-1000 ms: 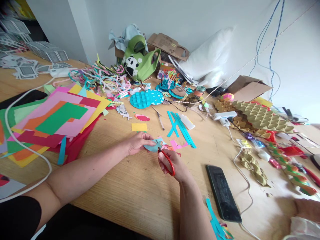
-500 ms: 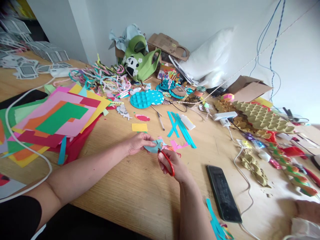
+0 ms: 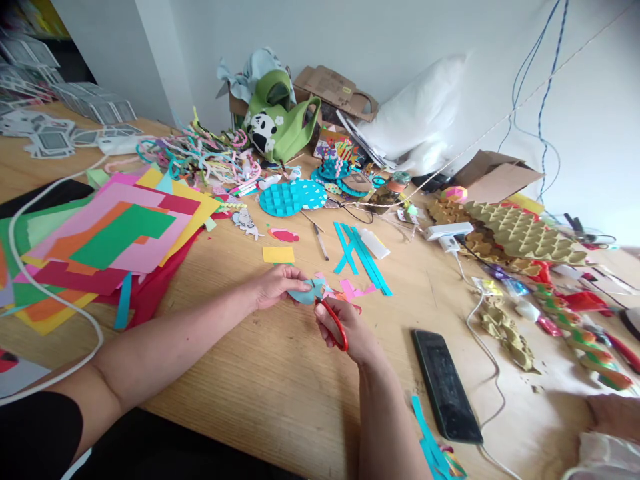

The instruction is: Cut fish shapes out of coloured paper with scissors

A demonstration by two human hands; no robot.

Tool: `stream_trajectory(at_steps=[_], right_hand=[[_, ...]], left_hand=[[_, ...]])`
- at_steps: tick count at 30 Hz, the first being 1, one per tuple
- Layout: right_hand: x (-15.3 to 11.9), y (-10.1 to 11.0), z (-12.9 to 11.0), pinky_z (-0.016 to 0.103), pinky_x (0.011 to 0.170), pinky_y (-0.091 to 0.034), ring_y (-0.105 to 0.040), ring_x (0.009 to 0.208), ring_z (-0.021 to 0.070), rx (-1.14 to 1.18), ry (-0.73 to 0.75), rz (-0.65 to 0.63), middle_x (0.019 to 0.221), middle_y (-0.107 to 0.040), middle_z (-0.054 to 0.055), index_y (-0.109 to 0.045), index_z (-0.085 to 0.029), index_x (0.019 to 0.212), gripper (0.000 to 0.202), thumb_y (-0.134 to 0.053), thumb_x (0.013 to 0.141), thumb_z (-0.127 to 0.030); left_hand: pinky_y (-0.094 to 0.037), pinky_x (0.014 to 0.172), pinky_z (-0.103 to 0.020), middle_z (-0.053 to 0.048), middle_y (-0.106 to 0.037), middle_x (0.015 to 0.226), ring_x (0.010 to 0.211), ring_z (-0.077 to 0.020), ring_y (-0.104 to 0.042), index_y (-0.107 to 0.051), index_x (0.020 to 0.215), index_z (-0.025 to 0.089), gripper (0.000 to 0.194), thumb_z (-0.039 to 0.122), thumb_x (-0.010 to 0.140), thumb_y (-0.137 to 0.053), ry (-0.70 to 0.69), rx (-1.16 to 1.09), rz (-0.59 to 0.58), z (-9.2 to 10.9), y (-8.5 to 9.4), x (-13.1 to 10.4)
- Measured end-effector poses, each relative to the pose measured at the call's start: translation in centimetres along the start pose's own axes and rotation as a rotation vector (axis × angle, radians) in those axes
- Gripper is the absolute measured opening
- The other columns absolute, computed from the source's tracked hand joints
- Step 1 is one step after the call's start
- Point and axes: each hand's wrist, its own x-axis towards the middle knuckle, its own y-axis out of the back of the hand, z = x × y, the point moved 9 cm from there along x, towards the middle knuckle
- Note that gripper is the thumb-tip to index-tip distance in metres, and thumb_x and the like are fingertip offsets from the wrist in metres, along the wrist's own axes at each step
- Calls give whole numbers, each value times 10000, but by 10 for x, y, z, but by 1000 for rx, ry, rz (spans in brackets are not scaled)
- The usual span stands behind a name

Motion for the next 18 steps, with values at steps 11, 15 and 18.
stream_trajectory(at_steps=[11, 15, 18], right_hand=[[0, 0, -2, 227, 403, -297, -431, 392, 83, -36, 1, 3, 500, -500, -27, -460, -205, 641, 627, -515, 780, -814], [0, 0, 1, 226, 395, -294, -424, 381, 82, -34, -20, 0, 492, -488, -35, -443, -213, 649, 633, -520, 757, -832], [0, 1, 2, 227, 396, -296, -421, 380, 83, -36, -21, 6, 483, -478, -42, -434, -217, 653, 627, -528, 755, -828]], left_hand=[[-404, 545, -225, -27, -661, 645, 582, -107, -558, -717, 691, 138, 199, 280, 596, -819, -12, 45, -38, 2, -4, -3], [-415, 539, -224, -22, -655, 627, 567, -106, -559, -715, 680, 140, 194, 267, 576, -820, 1, 45, -28, 2, -3, -3], [-393, 515, -219, -15, -644, 609, 551, -102, -548, -704, 660, 141, 185, 254, 570, -818, 1, 45, -8, 3, -2, -3]])
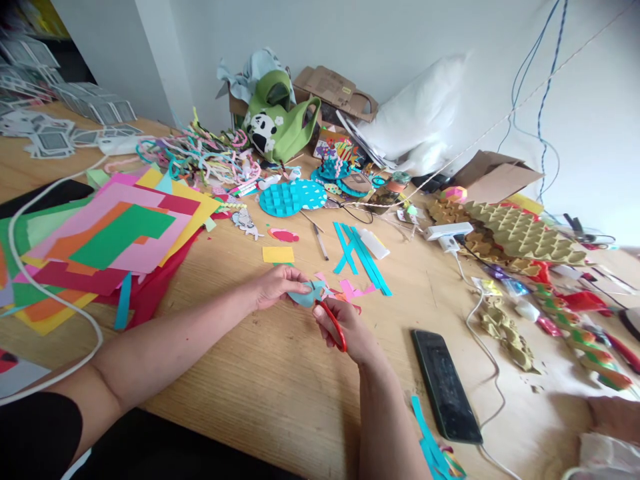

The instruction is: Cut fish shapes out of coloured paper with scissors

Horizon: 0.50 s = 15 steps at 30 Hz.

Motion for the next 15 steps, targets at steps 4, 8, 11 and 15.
stream_trajectory(at_steps=[4, 8, 11, 15], right_hand=[[0, 1, 2, 225, 394, -299, -425, 381, 84, -3, -15, 8, 480, -477, -46, -436, -216, 660, 629, -538, 742, -832], [0, 2, 1, 224, 400, -300, -423, 387, 81, -9, -13, 16, 485, -479, -45, -437, -215, 657, 626, -530, 755, -826], [0, 2, 0, 228, 407, -305, -429, 399, 84, -12, -4, 1, 502, -489, -38, -439, -214, 659, 627, -533, 753, -827], [0, -1, -5, 240, 424, -338, -463, 436, 101, -22, 31, -36, 542, -516, -20, -464, -209, 672, 632, -551, 736, -831]], left_hand=[[-376, 511, -222, -15, -645, 615, 553, -103, -545, -688, 656, 137, 194, 256, 572, -816, 5, -2, 43, 0, 3, 0], [-381, 530, -228, -15, -640, 622, 573, -110, -548, -677, 653, 137, 197, 252, 577, -817, -11, -20, 59, 0, 4, 1], [-393, 544, -234, -23, -651, 639, 591, -117, -559, -684, 661, 135, 215, 271, 572, -824, -14, -24, 36, -1, 3, 2], [-415, 560, -246, -24, -658, 645, 580, -114, -562, -696, 677, 127, 282, 324, 535, -840, -13, -7, 9, -3, 3, 4]])
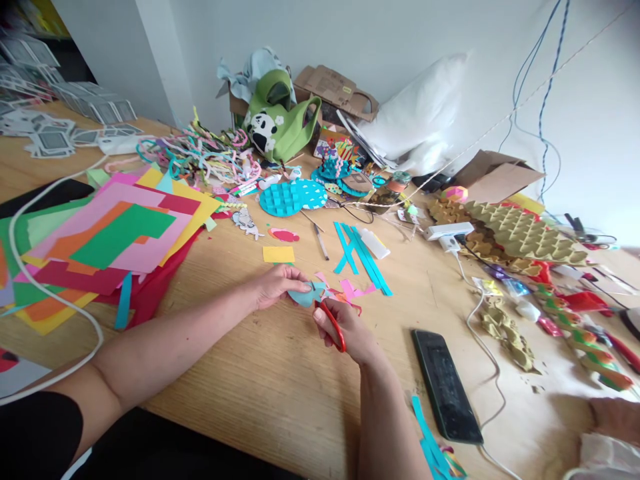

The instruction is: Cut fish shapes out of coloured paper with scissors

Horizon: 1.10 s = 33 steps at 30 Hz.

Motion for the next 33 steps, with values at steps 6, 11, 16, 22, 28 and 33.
stream_trajectory(at_steps=[6, 11, 16, 22, 28, 33], right_hand=[[0, -1, -4, 235, 419, -338, -454, 443, 101, -3, 30, -5, 539, -509, -15, -463, -208, 666, 633, -514, 763, -832], [-1, -1, -5, 235, 440, -361, -474, 462, 101, -12, 31, -18, 573, -527, -7, -467, -201, 685, 617, -548, 766, -808], [-2, -2, -7, 239, 443, -375, -480, 475, 106, -24, 63, -39, 578, -532, -3, -475, -202, 690, 614, -552, 766, -806], [-1, -2, -7, 241, 443, -376, -483, 472, 107, -28, 59, -26, 574, -535, -5, -478, -204, 687, 602, -558, 773, -795], [-1, -1, -5, 236, 419, -353, -466, 441, 104, -36, 20, -7, 543, -514, -18, -464, -211, 677, 627, -547, 741, -830], [0, 0, -2, 232, 409, -332, -458, 426, 101, -29, 2, -1, 535, -509, -20, -455, -211, 678, 623, -537, 756, -823]], left_hand=[[-415, 549, -240, -22, -664, 636, 567, -111, -564, -714, 680, 127, 307, 333, 501, -855, -4, 9, -21, 0, -1, 0], [-417, 561, -246, -25, -667, 642, 571, -112, -568, -721, 691, 124, 307, 329, 511, -861, 5, 3, -31, -1, -3, 0], [-412, 565, -252, -26, -665, 637, 563, -111, -565, -713, 681, 122, 297, 319, 517, -865, 8, -5, -24, -2, -2, 1], [-423, 573, -262, -30, -667, 645, 577, -121, -571, -715, 680, 124, 300, 328, 512, -856, 4, 5, -21, -2, -1, 1], [-416, 572, -254, -29, -662, 636, 574, -113, -561, -714, 674, 123, 279, 324, 533, -846, -2, 11, -18, -2, -1, 1], [-419, 563, -245, -34, -669, 637, 577, -114, -565, -722, 674, 125, 273, 319, 524, -842, -8, 14, -13, -1, 0, 1]])
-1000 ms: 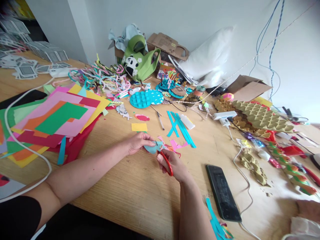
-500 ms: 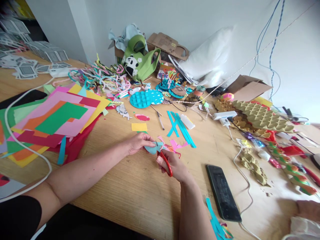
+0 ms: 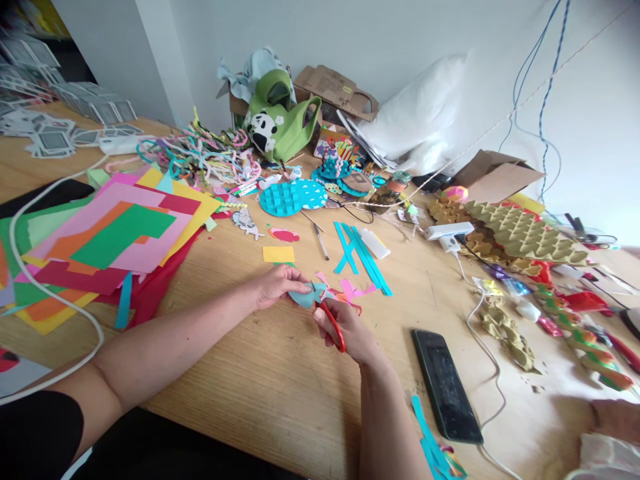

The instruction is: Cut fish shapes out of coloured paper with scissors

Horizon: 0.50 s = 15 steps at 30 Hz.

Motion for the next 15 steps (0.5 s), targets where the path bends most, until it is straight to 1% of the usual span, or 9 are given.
stream_trajectory(at_steps=[3, 8, 15], right_hand=[[0, 0, 2, 229, 411, -323, -450, 422, 97, 12, 2, 0, 532, -504, -25, -450, -211, 682, 624, -510, 771, -826], [-1, -1, 2, 229, 396, -309, -434, 406, 95, 36, 8, 0, 519, -489, -30, -444, -217, 669, 615, -503, 783, -818], [-1, -1, 3, 236, 405, -316, -436, 403, 96, 20, -2, -10, 511, -501, -28, -451, -219, 664, 594, -479, 823, -790]], left_hand=[[-416, 551, -241, -29, -670, 641, 576, -113, -566, -727, 683, 129, 279, 328, 525, -842, 4, 7, -5, 0, 0, 0], [-433, 574, -247, -30, -678, 655, 588, -117, -578, -728, 686, 130, 293, 335, 519, -853, 15, 2, -19, -1, 0, 0], [-411, 552, -239, -20, -667, 638, 566, -108, -562, -727, 678, 131, 302, 335, 500, -861, 21, -2, -14, -2, 0, 1]])
